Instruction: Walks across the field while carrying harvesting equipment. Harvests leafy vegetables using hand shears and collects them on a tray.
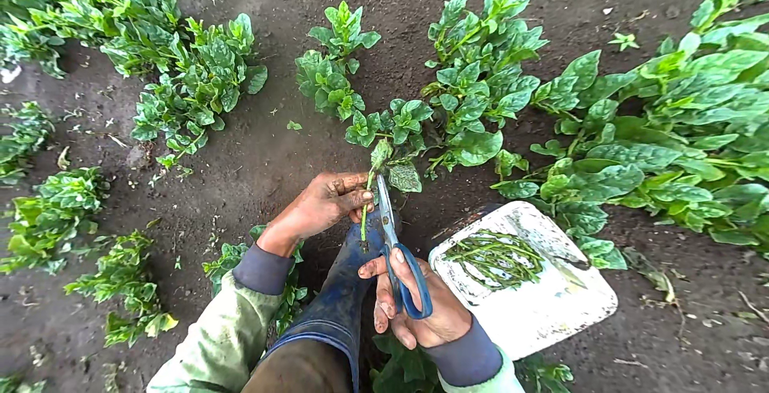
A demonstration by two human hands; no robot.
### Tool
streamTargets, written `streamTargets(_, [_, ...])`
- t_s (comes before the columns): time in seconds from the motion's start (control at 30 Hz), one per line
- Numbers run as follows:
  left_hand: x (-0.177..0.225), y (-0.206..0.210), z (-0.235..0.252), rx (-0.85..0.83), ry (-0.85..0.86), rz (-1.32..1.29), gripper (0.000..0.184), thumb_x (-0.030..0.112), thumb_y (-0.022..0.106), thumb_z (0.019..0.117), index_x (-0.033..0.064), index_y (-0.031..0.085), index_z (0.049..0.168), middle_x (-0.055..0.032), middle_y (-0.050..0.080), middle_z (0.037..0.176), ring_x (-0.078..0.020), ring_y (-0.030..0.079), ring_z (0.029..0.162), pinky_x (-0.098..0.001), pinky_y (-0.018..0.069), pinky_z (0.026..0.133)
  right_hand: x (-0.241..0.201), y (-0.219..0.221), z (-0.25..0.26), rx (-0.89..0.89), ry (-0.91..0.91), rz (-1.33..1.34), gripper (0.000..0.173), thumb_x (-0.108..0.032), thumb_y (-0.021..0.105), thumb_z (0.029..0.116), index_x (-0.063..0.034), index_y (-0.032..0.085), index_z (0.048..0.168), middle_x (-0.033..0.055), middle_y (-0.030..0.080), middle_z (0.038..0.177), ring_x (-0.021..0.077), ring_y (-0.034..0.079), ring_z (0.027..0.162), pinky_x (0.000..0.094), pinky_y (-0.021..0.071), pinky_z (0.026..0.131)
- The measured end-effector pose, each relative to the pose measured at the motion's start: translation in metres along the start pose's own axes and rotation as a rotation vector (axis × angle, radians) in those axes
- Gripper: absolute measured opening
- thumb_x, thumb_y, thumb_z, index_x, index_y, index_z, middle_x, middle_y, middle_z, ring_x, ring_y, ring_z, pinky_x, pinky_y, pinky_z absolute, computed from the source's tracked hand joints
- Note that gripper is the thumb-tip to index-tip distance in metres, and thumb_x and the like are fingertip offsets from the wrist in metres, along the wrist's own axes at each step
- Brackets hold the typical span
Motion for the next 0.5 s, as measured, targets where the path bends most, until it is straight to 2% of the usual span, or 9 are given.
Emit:
streamTargets(0.07, [-0.003, 0.001, 0.002, 0.123, 0.010, 0.121, 0.027, 0.004, 0.062, 0.1009, -0.0002, 0.068, 0.127, -0.0029, 0.073, 0.087, -0.0071, 0.068, 0.072, -0.0211, 0.0589, 0.068, 0.005, -0.001, -0.005, 0.003, 0.006, -0.045, 0.048, -0.043, 0.057, 0.1047, 0.0011, 0.069, 0.118, 0.0106, 0.072, 0.073, 0.0164, 0.073, 0.058, 0.0281, 0.0580, 0.043])
streamTargets(0.13, [-0.007, 0.002, 0.003, 0.256, 0.046, 0.341, 0.021, 0.010, 0.067, 0.0989, 0.0057, 0.073, 0.119, -0.0007, 0.074, 0.088, -0.0058, 0.068, 0.071, -0.0225, 0.0585, 0.067, 0.008, 0.000, -0.011, 0.050, 0.017, -0.143, 0.049, -0.045, 0.058, 0.1037, -0.0005, 0.068, 0.121, 0.0114, 0.074, 0.078, 0.0171, 0.074, 0.064, 0.0274, 0.0574, 0.043])
streamTargets(0.23, [-0.013, 0.008, 0.003, 0.404, 0.153, 0.640, 0.018, 0.017, 0.071, 0.0960, 0.0117, 0.076, 0.113, 0.0019, 0.075, 0.088, -0.0034, 0.068, 0.073, -0.0251, 0.0588, 0.070, 0.005, 0.009, -0.013, 0.306, 0.014, -0.490, 0.038, -0.037, 0.056, 0.1054, -0.0022, 0.068, 0.117, 0.0077, 0.074, 0.078, 0.0140, 0.072, 0.061, 0.0250, 0.0528, 0.039])
streamTargets(0.3, [-0.015, 0.014, 0.001, 0.459, 0.233, 0.770, 0.021, 0.019, 0.070, 0.0959, 0.0111, 0.076, 0.114, 0.0003, 0.075, 0.094, -0.0050, 0.070, 0.078, -0.0272, 0.0601, 0.074, 0.002, 0.012, -0.009, 0.461, 0.008, -0.704, 0.034, -0.038, 0.059, 0.1033, -0.0063, 0.069, 0.110, 0.0053, 0.073, 0.075, 0.0143, 0.071, 0.057, 0.0260, 0.0520, 0.038])
streamTargets(0.37, [-0.017, 0.020, 0.000, 0.486, 0.287, 0.865, 0.024, 0.021, 0.068, 0.0971, 0.0099, 0.075, 0.117, -0.0021, 0.075, 0.097, -0.0079, 0.070, 0.079, -0.0292, 0.0600, 0.075, 0.001, 0.010, -0.004, 0.536, -0.012, -0.806, 0.035, -0.043, 0.060, 0.1015, -0.0092, 0.069, 0.101, 0.0039, 0.072, 0.072, 0.0142, 0.069, 0.054, 0.0266, 0.0514, 0.039])
streamTargets(0.43, [-0.017, 0.025, 0.000, 0.497, 0.339, 0.907, 0.024, 0.019, 0.067, 0.0971, 0.0095, 0.076, 0.117, -0.0030, 0.075, 0.099, -0.0091, 0.070, 0.080, -0.0296, 0.0604, 0.075, -0.001, 0.008, -0.002, 0.555, -0.025, -0.813, 0.037, -0.045, 0.060, 0.1014, -0.0093, 0.069, 0.099, 0.0041, 0.071, 0.070, 0.0139, 0.068, 0.053, 0.0262, 0.0503, 0.038])
streamTargets(0.5, [-0.017, 0.029, 0.000, 0.486, 0.359, 0.910, 0.024, 0.018, 0.067, 0.0971, 0.0095, 0.076, 0.117, -0.0031, 0.075, 0.101, -0.0096, 0.071, 0.082, -0.0303, 0.0609, 0.075, -0.003, 0.008, 0.000, 0.544, -0.037, -0.764, 0.036, -0.041, 0.059, 0.1030, -0.0072, 0.070, 0.102, 0.0054, 0.072, 0.070, 0.0137, 0.068, 0.052, 0.0250, 0.0488, 0.036])
Point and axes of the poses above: each hand's wrist, its own z-axis towards the middle knuckle, its own y-axis out of the palm, x = y × z, the point moved 2 cm from there along z, towards the middle knuckle
